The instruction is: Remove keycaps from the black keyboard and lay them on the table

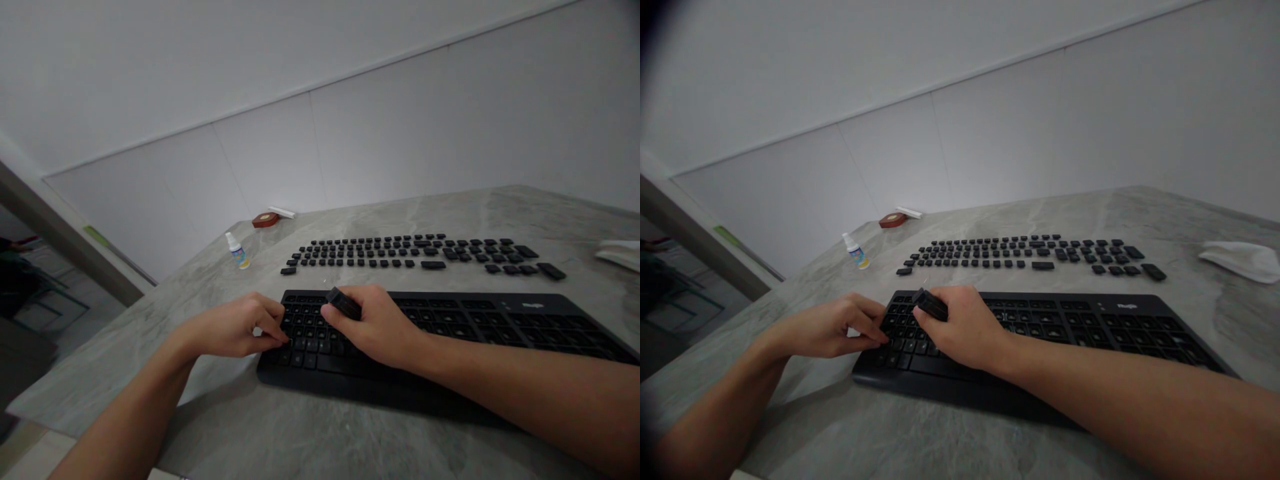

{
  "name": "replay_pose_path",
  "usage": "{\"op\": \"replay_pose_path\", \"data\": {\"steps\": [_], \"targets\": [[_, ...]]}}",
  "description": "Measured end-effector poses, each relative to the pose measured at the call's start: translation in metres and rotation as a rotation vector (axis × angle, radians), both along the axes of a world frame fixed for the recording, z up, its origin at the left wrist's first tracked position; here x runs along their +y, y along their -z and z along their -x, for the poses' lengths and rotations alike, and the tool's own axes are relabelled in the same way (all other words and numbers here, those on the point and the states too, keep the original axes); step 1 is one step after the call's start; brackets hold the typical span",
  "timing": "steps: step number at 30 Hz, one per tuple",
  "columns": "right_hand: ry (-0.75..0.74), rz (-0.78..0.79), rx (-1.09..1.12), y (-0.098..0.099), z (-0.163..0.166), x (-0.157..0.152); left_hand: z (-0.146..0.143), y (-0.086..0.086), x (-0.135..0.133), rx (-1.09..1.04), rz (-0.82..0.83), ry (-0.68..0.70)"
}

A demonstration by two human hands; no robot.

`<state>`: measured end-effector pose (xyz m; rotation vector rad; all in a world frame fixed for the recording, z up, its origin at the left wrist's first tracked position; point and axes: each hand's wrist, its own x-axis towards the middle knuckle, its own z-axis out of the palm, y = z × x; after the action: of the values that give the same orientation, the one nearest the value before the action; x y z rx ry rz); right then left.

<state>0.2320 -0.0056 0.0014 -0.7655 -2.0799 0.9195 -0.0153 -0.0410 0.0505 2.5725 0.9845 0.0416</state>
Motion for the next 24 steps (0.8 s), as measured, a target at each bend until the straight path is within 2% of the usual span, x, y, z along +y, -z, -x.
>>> {"op": "replay_pose_path", "data": {"steps": [13,24], "targets": [[0.003,-0.002,-0.027,0.0,-0.001,0.0,-0.006,-0.012,-0.012,0.072,0.132,-0.054],[0.0,0.007,-0.035,0.0,0.0,0.0,-0.008,-0.011,-0.012,0.042,0.054,-0.057]]}}
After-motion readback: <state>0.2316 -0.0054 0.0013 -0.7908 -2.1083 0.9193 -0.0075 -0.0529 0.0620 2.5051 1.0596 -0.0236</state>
